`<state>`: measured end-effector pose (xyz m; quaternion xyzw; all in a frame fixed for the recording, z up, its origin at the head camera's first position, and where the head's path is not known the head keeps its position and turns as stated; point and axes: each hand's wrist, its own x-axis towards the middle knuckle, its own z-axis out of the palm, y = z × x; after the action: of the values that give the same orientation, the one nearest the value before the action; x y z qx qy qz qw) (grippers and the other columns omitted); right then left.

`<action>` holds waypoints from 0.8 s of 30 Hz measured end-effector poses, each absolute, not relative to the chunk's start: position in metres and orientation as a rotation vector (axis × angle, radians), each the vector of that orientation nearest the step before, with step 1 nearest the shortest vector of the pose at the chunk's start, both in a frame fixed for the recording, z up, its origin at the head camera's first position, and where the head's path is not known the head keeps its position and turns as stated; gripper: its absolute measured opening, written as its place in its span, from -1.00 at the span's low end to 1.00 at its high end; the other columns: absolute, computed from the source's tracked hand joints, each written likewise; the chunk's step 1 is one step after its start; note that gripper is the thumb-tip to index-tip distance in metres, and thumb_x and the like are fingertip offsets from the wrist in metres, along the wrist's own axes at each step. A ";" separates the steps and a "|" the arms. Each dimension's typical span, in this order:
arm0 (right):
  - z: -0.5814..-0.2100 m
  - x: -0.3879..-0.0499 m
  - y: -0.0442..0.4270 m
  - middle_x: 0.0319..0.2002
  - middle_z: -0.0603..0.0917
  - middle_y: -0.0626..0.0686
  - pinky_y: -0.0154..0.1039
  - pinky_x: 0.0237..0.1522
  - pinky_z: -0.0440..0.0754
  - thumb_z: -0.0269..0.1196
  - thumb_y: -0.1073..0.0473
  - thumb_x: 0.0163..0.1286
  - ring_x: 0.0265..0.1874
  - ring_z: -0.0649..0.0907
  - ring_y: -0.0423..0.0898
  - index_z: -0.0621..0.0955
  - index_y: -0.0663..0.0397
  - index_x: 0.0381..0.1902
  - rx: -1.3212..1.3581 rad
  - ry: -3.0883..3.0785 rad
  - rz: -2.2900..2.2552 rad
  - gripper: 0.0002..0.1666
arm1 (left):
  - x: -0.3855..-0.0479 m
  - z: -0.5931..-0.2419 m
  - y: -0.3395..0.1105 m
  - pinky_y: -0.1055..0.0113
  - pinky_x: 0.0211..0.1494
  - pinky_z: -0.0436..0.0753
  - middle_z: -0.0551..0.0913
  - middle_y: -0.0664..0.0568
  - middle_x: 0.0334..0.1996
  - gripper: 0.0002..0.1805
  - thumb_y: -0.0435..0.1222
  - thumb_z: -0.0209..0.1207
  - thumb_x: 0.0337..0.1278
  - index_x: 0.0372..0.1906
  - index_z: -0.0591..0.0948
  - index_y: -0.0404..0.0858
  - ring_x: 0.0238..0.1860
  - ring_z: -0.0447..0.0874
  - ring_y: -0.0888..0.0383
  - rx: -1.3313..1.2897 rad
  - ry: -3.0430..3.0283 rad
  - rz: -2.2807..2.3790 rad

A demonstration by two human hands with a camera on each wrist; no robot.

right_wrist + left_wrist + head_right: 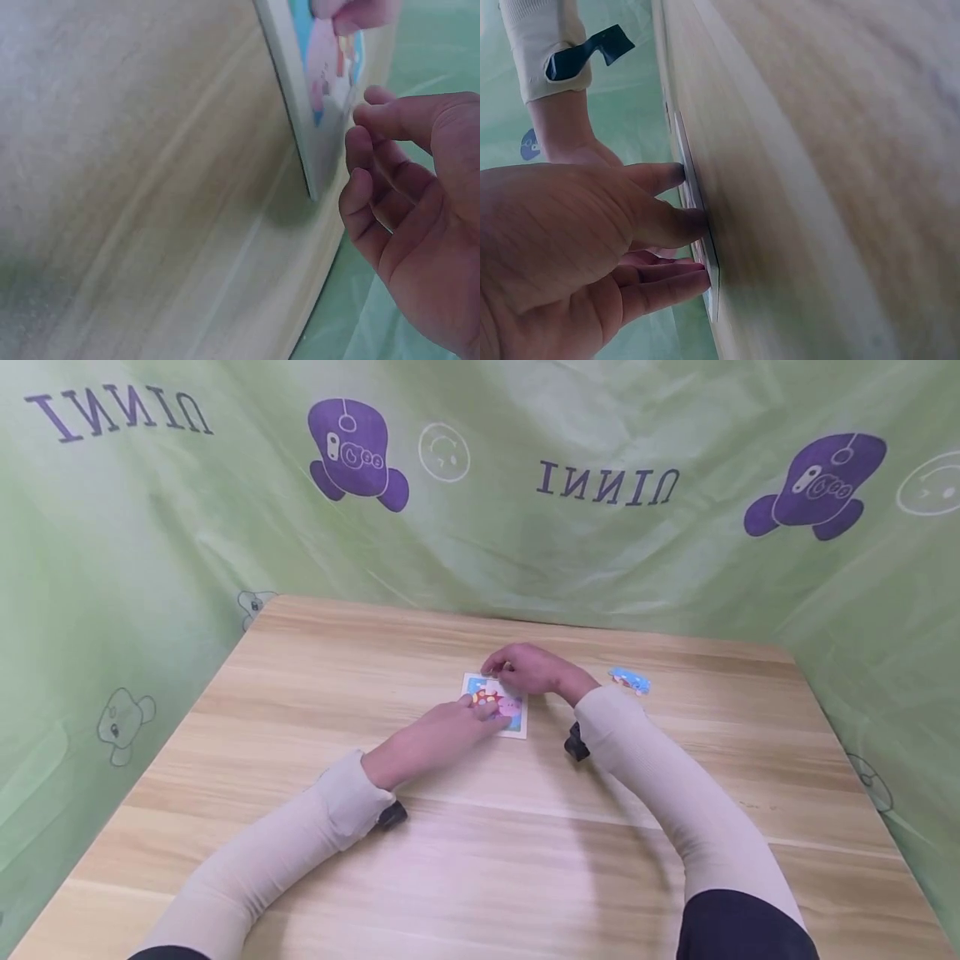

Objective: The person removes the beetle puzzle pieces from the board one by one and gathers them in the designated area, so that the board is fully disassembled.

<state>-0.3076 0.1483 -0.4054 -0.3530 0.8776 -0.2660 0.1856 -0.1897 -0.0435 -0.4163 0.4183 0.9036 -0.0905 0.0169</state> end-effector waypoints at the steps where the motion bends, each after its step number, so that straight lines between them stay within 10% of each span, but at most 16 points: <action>1: -0.406 -0.308 0.147 0.16 0.68 0.14 0.08 0.32 0.43 0.10 0.40 0.51 0.21 0.57 0.08 0.69 0.18 0.18 -0.999 2.476 -0.743 -0.61 | -0.191 -0.416 -0.044 0.25 0.19 0.59 0.43 -0.03 0.46 -0.40 -0.46 0.13 0.48 0.51 0.42 -0.05 0.35 0.47 0.02 1.311 2.814 -0.290; 24: -0.418 -0.312 0.139 -0.03 0.68 0.10 -0.01 0.16 0.51 0.07 0.44 0.43 -0.03 0.59 0.02 0.67 0.18 0.04 -0.906 2.427 -0.828 -0.66 | -0.201 -0.421 -0.050 0.16 0.41 0.41 0.44 -0.08 0.44 -0.44 -0.46 0.13 0.46 0.48 0.47 -0.09 0.44 0.38 0.05 1.369 2.796 -0.208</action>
<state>-0.3118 0.1391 -0.4182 -0.3257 0.8726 -0.2977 0.2096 -0.2012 -0.0499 -0.4212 0.4388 0.8960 -0.0666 0.0109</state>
